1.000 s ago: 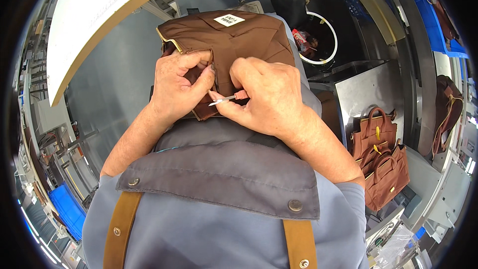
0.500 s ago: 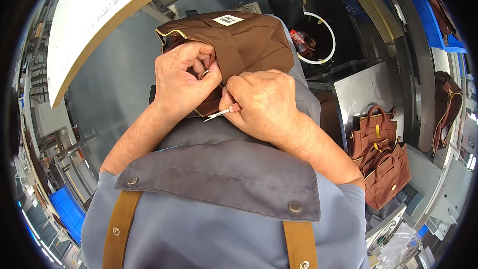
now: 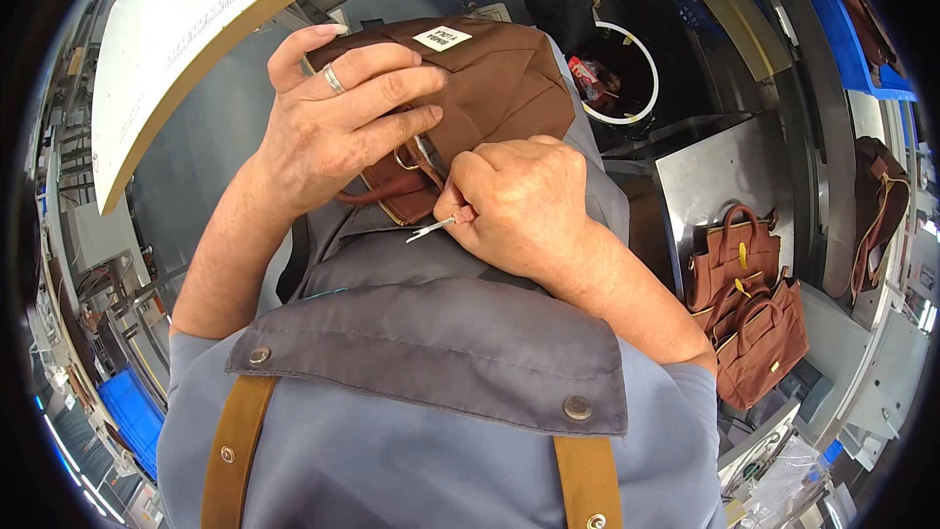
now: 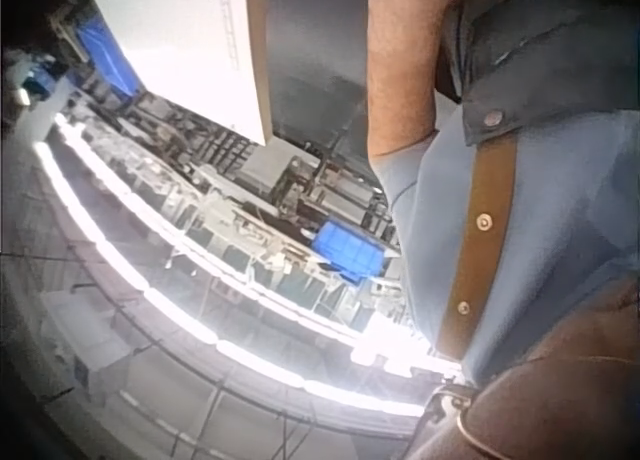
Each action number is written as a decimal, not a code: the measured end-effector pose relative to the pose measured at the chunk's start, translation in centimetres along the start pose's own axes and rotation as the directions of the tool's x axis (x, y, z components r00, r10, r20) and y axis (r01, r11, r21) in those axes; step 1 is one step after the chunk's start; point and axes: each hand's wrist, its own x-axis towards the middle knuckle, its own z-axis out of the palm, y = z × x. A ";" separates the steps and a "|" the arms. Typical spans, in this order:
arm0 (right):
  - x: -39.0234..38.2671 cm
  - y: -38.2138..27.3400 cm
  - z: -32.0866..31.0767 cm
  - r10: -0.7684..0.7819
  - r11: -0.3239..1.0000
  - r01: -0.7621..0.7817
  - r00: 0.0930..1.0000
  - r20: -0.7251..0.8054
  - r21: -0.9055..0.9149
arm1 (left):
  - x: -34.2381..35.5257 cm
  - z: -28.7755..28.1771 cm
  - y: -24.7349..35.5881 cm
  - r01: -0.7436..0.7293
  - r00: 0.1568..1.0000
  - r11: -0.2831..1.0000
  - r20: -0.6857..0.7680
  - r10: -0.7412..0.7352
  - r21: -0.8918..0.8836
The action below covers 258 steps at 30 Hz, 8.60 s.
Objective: Hand-sewing a leather bag to repair or attach a component.
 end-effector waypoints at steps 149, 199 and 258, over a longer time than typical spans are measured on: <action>-0.9 3.9 -4.4 0.240 0.885 -0.206 0.970 -0.031 0.417 | 5.8 2.5 2.5 0.576 0.461 0.741 0.886 0.055 -0.346; -3.3 5.2 1.1 0.466 0.305 -0.507 0.818 0.338 0.806 | 2.8 3.3 3.8 0.582 0.727 0.742 0.622 -0.292 -0.332; -6.6 9.6 4.1 0.693 -0.321 -0.358 0.543 0.475 0.877 | 4.6 3.0 4.4 0.278 0.748 0.932 0.661 -0.058 -0.233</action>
